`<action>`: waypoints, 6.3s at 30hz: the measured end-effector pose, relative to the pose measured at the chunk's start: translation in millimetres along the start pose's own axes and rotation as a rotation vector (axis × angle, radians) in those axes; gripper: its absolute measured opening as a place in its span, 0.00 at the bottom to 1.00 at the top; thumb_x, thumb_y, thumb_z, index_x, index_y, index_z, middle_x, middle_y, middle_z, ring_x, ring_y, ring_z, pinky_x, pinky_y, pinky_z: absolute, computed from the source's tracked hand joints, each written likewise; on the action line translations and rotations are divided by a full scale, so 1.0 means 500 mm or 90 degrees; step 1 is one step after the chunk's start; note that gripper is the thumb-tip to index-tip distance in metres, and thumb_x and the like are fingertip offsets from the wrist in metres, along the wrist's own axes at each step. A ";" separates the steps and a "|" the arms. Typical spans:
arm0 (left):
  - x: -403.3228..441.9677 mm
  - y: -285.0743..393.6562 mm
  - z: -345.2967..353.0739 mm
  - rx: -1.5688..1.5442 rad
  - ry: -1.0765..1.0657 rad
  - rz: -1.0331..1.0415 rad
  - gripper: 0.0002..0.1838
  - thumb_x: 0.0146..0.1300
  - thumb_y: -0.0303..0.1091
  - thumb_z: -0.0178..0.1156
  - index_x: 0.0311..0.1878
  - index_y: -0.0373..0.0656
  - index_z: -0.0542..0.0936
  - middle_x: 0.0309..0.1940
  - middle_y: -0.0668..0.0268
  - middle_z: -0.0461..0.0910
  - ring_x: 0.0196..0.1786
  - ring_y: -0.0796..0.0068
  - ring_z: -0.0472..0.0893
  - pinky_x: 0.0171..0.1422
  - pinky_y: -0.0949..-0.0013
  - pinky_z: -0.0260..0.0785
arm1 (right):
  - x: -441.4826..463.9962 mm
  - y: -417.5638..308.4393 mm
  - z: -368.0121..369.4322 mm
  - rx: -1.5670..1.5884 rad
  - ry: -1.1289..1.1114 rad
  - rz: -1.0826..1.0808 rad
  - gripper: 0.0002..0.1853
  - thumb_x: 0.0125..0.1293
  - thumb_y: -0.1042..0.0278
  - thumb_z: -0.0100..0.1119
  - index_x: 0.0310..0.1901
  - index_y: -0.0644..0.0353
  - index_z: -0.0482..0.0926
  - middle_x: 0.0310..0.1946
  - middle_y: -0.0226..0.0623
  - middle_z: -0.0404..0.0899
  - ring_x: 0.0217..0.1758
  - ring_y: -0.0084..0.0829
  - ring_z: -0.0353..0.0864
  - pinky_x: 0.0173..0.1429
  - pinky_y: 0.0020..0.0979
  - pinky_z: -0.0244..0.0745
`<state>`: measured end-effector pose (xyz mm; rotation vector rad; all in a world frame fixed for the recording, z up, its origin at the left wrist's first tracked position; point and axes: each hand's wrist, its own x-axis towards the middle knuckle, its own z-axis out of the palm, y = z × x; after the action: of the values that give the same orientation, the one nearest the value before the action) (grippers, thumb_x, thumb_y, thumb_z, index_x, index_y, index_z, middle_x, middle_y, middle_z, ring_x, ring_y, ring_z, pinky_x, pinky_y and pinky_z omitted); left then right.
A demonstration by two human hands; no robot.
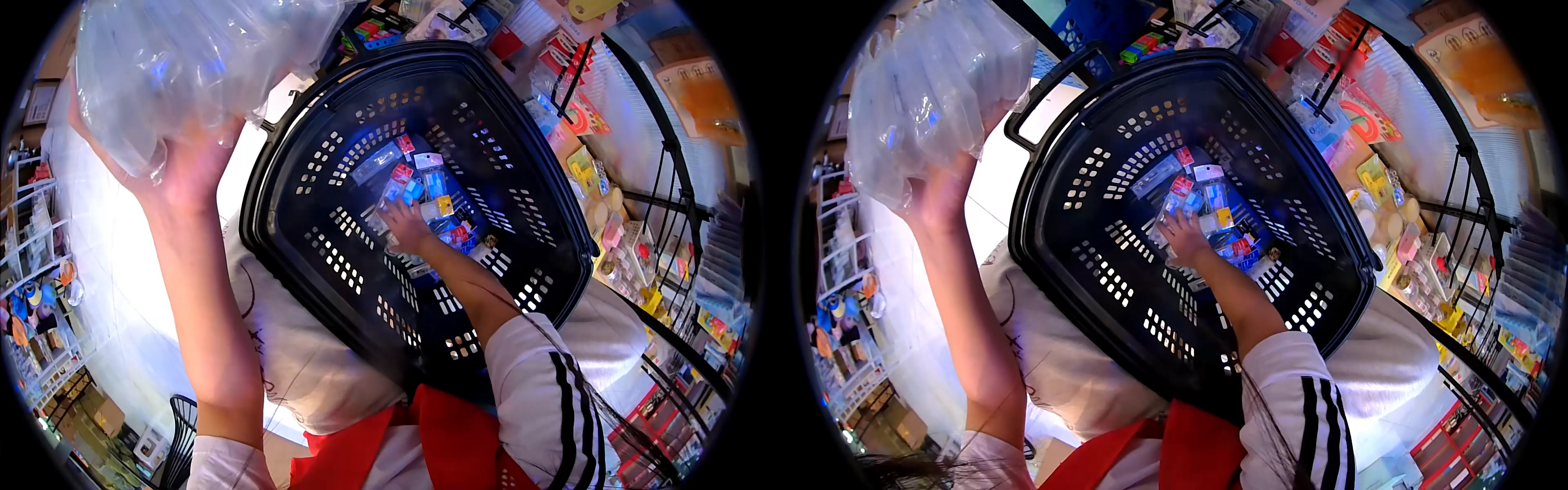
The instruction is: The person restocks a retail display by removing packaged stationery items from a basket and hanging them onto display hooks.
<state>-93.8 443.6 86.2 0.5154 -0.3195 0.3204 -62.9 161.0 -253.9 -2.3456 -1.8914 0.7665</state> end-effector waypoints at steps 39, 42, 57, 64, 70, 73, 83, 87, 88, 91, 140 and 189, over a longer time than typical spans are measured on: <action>0.031 0.003 0.008 -0.038 0.002 -0.007 0.27 0.60 0.43 0.44 0.60 0.41 0.59 0.61 0.55 0.57 0.64 0.56 0.56 0.65 0.38 0.39 | -0.191 0.030 0.071 -0.032 -0.245 -0.005 0.28 0.41 0.69 0.60 0.50 0.58 0.68 0.48 0.37 0.67 0.54 0.37 0.64 0.56 0.40 0.60; 0.031 0.016 -0.003 -0.018 -0.021 -0.033 0.26 0.60 0.43 0.44 0.60 0.40 0.59 0.61 0.54 0.57 0.65 0.55 0.55 0.65 0.37 0.39 | -0.142 0.029 0.060 -0.030 0.009 -0.120 0.22 0.41 0.68 0.60 0.43 0.57 0.71 0.44 0.37 0.68 0.49 0.38 0.66 0.51 0.39 0.63; 0.063 -0.063 0.080 0.303 0.275 0.087 0.25 0.62 0.42 0.42 0.61 0.40 0.58 0.62 0.53 0.54 0.66 0.54 0.51 0.65 0.34 0.30 | -0.203 0.102 0.095 -0.191 -0.015 0.140 0.15 0.53 0.68 0.47 0.43 0.57 0.72 0.42 0.36 0.71 0.51 0.36 0.67 0.51 0.40 0.62; 0.034 -0.038 0.059 0.290 0.421 0.088 0.36 0.48 0.56 0.55 0.59 0.47 0.61 0.57 0.58 0.61 0.60 0.58 0.59 0.62 0.47 0.52 | -0.199 -0.009 0.078 -0.040 -0.235 0.141 0.13 0.54 0.68 0.46 0.41 0.59 0.74 0.40 0.37 0.72 0.51 0.36 0.66 0.52 0.40 0.62; -0.027 -0.108 0.027 -0.239 0.091 -0.018 0.39 0.48 0.59 0.54 0.60 0.47 0.61 0.57 0.59 0.64 0.59 0.58 0.63 0.60 0.50 0.56 | -0.210 -0.018 -0.211 0.122 -0.078 0.194 0.23 0.58 0.61 0.49 0.54 0.63 0.66 0.48 0.51 0.70 0.53 0.45 0.69 0.57 0.38 0.62; -0.035 -0.181 0.048 -0.316 -0.002 -0.045 0.35 0.48 0.50 0.60 0.57 0.42 0.65 0.52 0.57 0.69 0.53 0.57 0.70 0.56 0.50 0.63 | -0.239 0.009 -0.347 0.445 0.230 0.135 0.22 0.59 0.59 0.51 0.49 0.67 0.70 0.46 0.54 0.71 0.51 0.45 0.70 0.54 0.37 0.65; -0.117 -0.278 0.078 -0.257 0.132 -0.126 0.37 0.50 0.59 0.54 0.58 0.42 0.64 0.51 0.58 0.70 0.53 0.59 0.71 0.57 0.55 0.63 | -0.325 0.108 -0.358 0.222 0.163 0.232 0.15 0.52 0.63 0.51 0.33 0.68 0.77 0.32 0.55 0.75 0.37 0.48 0.76 0.45 0.40 0.70; -0.133 -0.280 0.067 -0.217 0.258 -0.130 0.37 0.49 0.61 0.52 0.56 0.42 0.66 0.50 0.58 0.71 0.51 0.58 0.72 0.56 0.57 0.64 | -0.186 0.157 -0.058 0.208 -0.154 0.153 0.14 0.51 0.63 0.51 0.32 0.66 0.78 0.36 0.52 0.76 0.42 0.46 0.76 0.46 0.39 0.71; -0.134 -0.281 0.058 -0.220 0.259 -0.133 0.37 0.49 0.60 0.53 0.56 0.41 0.66 0.50 0.58 0.71 0.51 0.58 0.72 0.56 0.57 0.64 | -0.186 0.138 -0.045 0.203 -0.185 0.188 0.14 0.51 0.63 0.51 0.32 0.66 0.78 0.36 0.52 0.76 0.42 0.46 0.76 0.46 0.39 0.71; -0.148 -0.274 0.041 -0.230 0.260 -0.127 0.37 0.48 0.60 0.53 0.56 0.41 0.67 0.50 0.57 0.71 0.51 0.58 0.72 0.56 0.57 0.64 | -0.191 0.114 0.021 0.189 -0.179 0.329 0.14 0.51 0.63 0.51 0.33 0.66 0.78 0.36 0.52 0.76 0.42 0.46 0.76 0.46 0.39 0.71; -0.105 -0.319 0.086 -0.127 0.062 -0.348 0.37 0.44 0.49 0.61 0.56 0.37 0.65 0.48 0.53 0.72 0.49 0.58 0.74 0.54 0.55 0.67 | -0.473 -0.117 -0.847 0.702 0.602 0.204 0.05 0.57 0.72 0.56 0.34 0.61 0.75 0.26 0.25 0.75 0.26 0.12 0.70 0.29 0.14 0.64; -0.136 -0.684 0.201 -0.369 0.107 -0.325 0.54 0.38 0.63 0.62 0.67 0.55 0.46 0.67 0.61 0.42 0.64 0.49 0.53 0.60 0.31 0.44 | -0.684 0.273 -0.431 0.843 0.576 0.377 0.07 0.57 0.74 0.55 0.37 0.64 0.74 0.28 0.30 0.77 0.32 0.17 0.74 0.41 0.21 0.68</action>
<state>-48.4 94.5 -2.2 -0.0127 -0.0979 -0.2261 98.2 -131.8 11.4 -1.7014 -0.1179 0.5052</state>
